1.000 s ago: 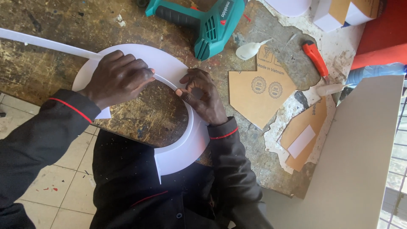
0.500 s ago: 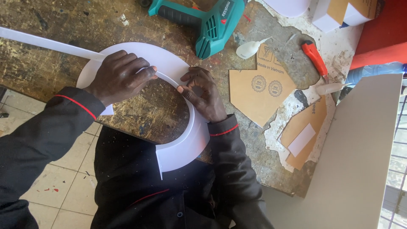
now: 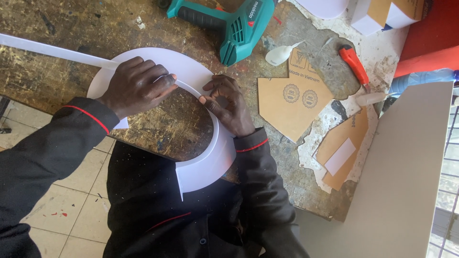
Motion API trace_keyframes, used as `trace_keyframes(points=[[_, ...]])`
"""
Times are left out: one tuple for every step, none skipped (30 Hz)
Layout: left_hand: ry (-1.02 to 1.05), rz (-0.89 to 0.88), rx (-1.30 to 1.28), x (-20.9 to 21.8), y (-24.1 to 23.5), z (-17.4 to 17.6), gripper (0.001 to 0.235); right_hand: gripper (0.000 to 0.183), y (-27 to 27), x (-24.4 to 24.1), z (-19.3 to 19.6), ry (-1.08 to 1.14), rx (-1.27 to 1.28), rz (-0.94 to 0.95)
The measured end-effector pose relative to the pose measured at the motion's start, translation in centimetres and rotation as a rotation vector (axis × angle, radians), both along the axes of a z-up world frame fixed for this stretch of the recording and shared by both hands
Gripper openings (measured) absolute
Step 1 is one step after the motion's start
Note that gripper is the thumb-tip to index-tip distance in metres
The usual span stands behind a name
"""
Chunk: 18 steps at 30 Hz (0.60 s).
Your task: The person is attaching a white plastic border strip to a curved sign element using glue and a heat gun to bond and shape the material.
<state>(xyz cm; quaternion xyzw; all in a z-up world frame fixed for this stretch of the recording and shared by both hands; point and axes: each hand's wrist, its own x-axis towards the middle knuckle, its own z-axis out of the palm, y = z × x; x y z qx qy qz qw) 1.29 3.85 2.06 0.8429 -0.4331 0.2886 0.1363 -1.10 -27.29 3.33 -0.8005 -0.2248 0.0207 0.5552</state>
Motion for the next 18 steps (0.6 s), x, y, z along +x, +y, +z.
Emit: trace_keyframes(points=[[0.000, 0.001, 0.001, 0.04, 0.03, -0.27, 0.023, 0.036, 0.02, -0.02, 0.00, 0.000, 0.001, 0.001], [-0.008, 0.003, -0.004, 0.07, 0.03, -0.53, 0.023, 0.035, 0.02, -0.05, 0.03, -0.005, 0.000, 0.004], [-0.019, 0.004, -0.009, 0.29, 0.01, -0.72, 0.022, 0.035, -0.01, 0.04, 0.10, -0.013, -0.001, 0.006], [-0.022, 0.003, -0.008, 0.13, 0.06, -0.53, 0.022, 0.035, 0.07, 0.02, -0.03, -0.016, 0.001, 0.004], [-0.019, 0.004, -0.012, 0.06, 0.01, -0.34, 0.023, 0.035, 0.04, 0.01, -0.10, -0.014, 0.007, 0.002], [-0.016, 0.004, -0.016, -0.02, -0.06, -0.15, 0.023, 0.035, 0.01, 0.01, -0.18, -0.012, 0.013, 0.000], [-0.018, 0.002, -0.016, -0.03, -0.09, -0.13, 0.023, 0.035, -0.04, -0.02, -0.10, -0.014, 0.013, -0.002], [-0.014, 0.004, -0.014, -0.04, -0.10, -0.13, 0.024, 0.035, -0.06, -0.07, -0.03, -0.012, 0.015, 0.001], [-0.011, 0.010, -0.012, -0.13, -0.02, -0.12, 0.024, 0.034, -0.01, -0.05, 0.04, -0.011, 0.018, 0.009], [-0.012, 0.011, -0.011, -0.06, -0.09, -0.14, 0.024, 0.034, -0.05, -0.01, -0.02, -0.012, 0.018, 0.010], [-0.019, 0.011, -0.010, -0.08, -0.12, -0.18, 0.025, 0.034, -0.06, 0.02, -0.09, -0.012, 0.019, 0.011], [-0.026, 0.011, -0.009, -0.08, -0.14, -0.22, 0.025, 0.034, -0.07, 0.05, -0.17, -0.013, 0.020, 0.011], [-0.027, 0.013, -0.008, -0.11, -0.13, -0.26, 0.025, 0.034, -0.05, 0.03, -0.23, -0.014, 0.021, 0.014], [-0.032, 0.019, -0.010, -0.13, -0.14, -0.29, 0.024, 0.035, -0.05, 0.02, -0.28, -0.011, 0.020, 0.008], [-0.038, 0.023, -0.012, -0.09, -0.18, -0.31, 0.023, 0.035, -0.08, 0.03, -0.32, -0.008, 0.019, 0.002], [-0.039, 0.024, -0.011, -0.10, -0.20, -0.30, 0.023, 0.035, -0.08, -0.01, -0.27, -0.009, 0.020, 0.003], [-0.035, 0.019, -0.011, -0.08, -0.19, -0.29, 0.024, 0.035, -0.05, 0.00, -0.23, -0.007, 0.024, 0.001], [-0.031, 0.015, -0.011, -0.06, -0.17, -0.28, 0.024, 0.034, -0.01, 0.02, -0.19, -0.004, 0.029, -0.002]])
